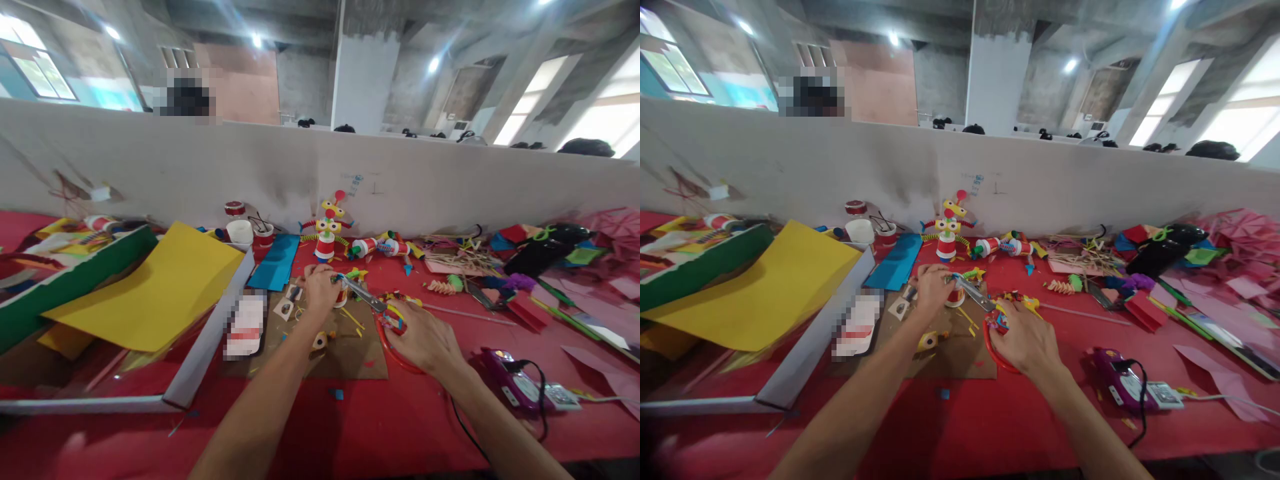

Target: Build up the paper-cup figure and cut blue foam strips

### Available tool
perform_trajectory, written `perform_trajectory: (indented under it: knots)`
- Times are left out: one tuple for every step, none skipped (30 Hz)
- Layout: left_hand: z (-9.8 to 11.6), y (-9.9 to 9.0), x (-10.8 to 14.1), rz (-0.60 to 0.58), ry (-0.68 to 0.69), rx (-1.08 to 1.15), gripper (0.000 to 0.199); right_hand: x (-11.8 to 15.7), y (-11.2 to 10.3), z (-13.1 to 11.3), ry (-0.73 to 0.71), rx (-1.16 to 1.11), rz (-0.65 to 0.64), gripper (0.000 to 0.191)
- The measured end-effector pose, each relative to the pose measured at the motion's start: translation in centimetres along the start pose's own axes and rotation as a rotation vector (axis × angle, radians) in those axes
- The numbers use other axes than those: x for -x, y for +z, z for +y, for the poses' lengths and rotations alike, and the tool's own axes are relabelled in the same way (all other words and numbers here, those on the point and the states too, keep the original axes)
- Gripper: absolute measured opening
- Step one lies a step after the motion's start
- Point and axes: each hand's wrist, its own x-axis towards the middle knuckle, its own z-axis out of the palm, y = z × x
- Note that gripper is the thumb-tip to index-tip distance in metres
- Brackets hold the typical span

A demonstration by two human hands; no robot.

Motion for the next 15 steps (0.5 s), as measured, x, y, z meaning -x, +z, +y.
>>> perform_trajectory:
  knots:
    - [0.01, 0.00, 0.00, -0.003, -0.004, 0.001, 0.014, -0.04, 0.10, 0.01, 0.001, -0.003, 0.006, 0.045]
    - [0.01, 0.00, 0.00, -0.004, -0.007, 0.002, 0.015, -0.09, 0.21, 0.00, 0.003, -0.006, 0.012, 0.045]
    - [0.02, 0.02, 0.00, -0.005, -0.009, 0.004, 0.015, -0.15, 0.30, -0.03, 0.003, -0.011, 0.014, 0.045]
    - [0.02, 0.03, 0.00, -0.007, -0.010, 0.007, 0.016, -0.21, 0.37, -0.08, 0.002, -0.015, 0.013, 0.045]
    - [0.02, 0.05, -0.01, -0.006, -0.010, 0.011, 0.016, -0.26, 0.42, -0.14, 0.002, -0.017, 0.011, 0.045]
    - [0.03, 0.07, -0.01, 0.002, -0.008, 0.013, 0.016, -0.29, 0.43, -0.20, 0.004, -0.018, 0.007, 0.045]
    - [0.04, 0.09, -0.02, 0.011, -0.005, 0.016, 0.016, -0.29, 0.42, -0.25, 0.007, -0.017, 0.004, 0.045]
    - [0.06, 0.10, -0.03, 0.018, -0.003, 0.018, 0.016, -0.28, 0.39, -0.28, 0.008, -0.018, 0.001, 0.045]
    - [0.09, 0.10, -0.04, 0.020, 0.000, 0.022, 0.016, -0.26, 0.36, -0.29, 0.008, -0.021, 0.003, 0.044]
    - [0.13, 0.10, -0.06, 0.020, 0.001, 0.027, 0.016, -0.22, 0.32, -0.28, 0.008, -0.025, 0.008, 0.044]
    - [0.18, 0.08, -0.08, 0.018, 0.002, 0.031, 0.016, -0.19, 0.28, -0.25, 0.004, -0.029, 0.012, 0.044]
    - [0.23, 0.05, -0.09, 0.019, 0.001, 0.036, 0.015, -0.16, 0.26, -0.22, -0.003, -0.033, 0.016, 0.044]
    - [0.29, 0.00, -0.11, 0.024, 0.000, 0.039, 0.015, -0.14, 0.25, -0.19, -0.007, -0.035, 0.020, 0.044]
    - [0.34, -0.05, -0.11, 0.030, 0.002, 0.041, 0.015, -0.13, 0.26, -0.16, -0.009, -0.035, 0.022, 0.043]
    - [0.38, -0.10, -0.11, 0.033, 0.004, 0.042, 0.015, -0.15, 0.29, -0.15, -0.008, -0.033, 0.022, 0.043]
